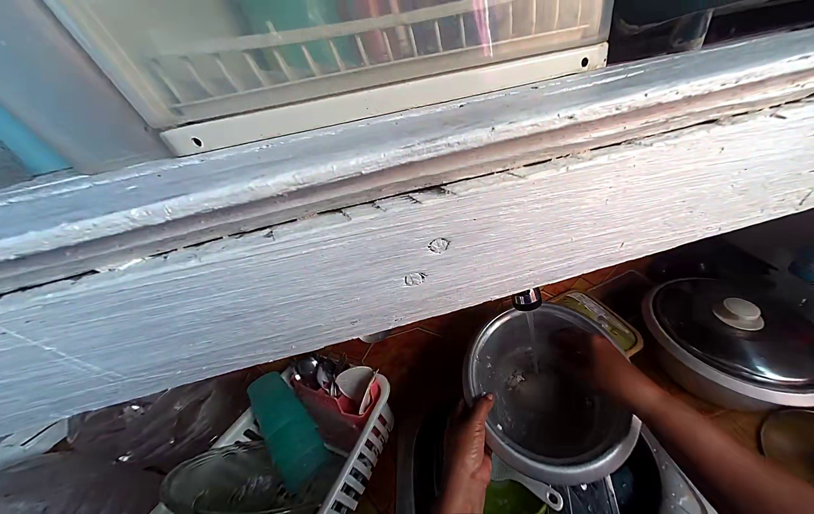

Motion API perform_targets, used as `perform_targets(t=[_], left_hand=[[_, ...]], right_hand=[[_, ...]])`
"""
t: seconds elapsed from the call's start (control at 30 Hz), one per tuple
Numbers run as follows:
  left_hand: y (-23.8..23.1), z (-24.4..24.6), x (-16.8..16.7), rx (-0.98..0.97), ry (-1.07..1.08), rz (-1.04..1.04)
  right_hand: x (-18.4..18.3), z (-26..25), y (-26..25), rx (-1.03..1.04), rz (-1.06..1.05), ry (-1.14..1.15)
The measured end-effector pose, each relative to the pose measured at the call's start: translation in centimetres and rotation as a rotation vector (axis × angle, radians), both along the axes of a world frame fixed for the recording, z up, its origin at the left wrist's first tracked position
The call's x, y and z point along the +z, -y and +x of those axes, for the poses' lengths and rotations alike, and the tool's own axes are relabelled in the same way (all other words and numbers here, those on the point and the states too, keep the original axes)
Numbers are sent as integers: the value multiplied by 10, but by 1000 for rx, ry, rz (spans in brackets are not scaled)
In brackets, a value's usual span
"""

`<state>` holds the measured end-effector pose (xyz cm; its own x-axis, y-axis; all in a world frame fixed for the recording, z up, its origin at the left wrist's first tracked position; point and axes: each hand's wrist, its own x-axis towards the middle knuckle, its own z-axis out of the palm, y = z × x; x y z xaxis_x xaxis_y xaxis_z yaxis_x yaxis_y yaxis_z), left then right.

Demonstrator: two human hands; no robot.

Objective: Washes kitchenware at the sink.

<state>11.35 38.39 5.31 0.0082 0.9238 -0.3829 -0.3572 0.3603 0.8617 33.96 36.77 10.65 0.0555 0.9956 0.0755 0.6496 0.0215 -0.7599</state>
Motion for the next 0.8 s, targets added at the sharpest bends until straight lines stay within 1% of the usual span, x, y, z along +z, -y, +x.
perform_targets(t=[0.03, 0.07, 0.13, 0.2, 0.23, 0.27, 0.3, 0.4, 0.43, 0.47, 0.53, 0.6, 0.67, 0.7, 0.73, 0.77, 0.8], left_hand=[[1, 1, 1, 1, -2, -1], [2, 2, 1, -1, -5, 3], [2, 2, 2, -12, -6, 13], [3, 3, 1, -25, -12, 10], [3, 4, 1, -28, -13, 8], [3, 4, 1, -30, -11, 6], [3, 5, 0, -34, -6, 6], [3, 7, -2, -56, 11, 8], [2, 8, -1, -63, 21, 7], [1, 8, -1, -69, 29, 9], [-1, 9, 2, -70, 31, 37], [-4, 7, 7, -48, 12, 66], [-8, 2, 5, -14, -8, 68], [-9, -1, 3, 0, -7, 63], [-10, -2, 0, 11, -3, 54], [-10, -3, -2, 19, 3, 44], [-10, -4, -3, 25, 8, 34]], right_hand=[[-3, -3, -17, 14, -136, -173], [-9, -6, -33, -20, -232, -353], [-15, -15, -55, -139, -316, -639], [-16, -22, -69, -183, -324, -747], [-17, -25, -74, -181, -311, -731], [-18, -29, -79, -169, -292, -659], [-21, -32, -84, -146, -268, -516], [-26, -38, -96, 2, -232, 41], [-23, -44, -96, 58, -244, 189], [-21, -53, -93, 122, -258, 276], [-22, -72, -78, 309, -265, 308], [-26, -83, -60, 603, -316, 366], [-32, -79, -52, 890, -399, 485], [-33, -73, -53, 962, -461, 563], [-32, -65, -56, 958, -517, 618], [-31, -56, -60, 874, -526, 638], [-30, -47, -64, 727, -488, 615]])
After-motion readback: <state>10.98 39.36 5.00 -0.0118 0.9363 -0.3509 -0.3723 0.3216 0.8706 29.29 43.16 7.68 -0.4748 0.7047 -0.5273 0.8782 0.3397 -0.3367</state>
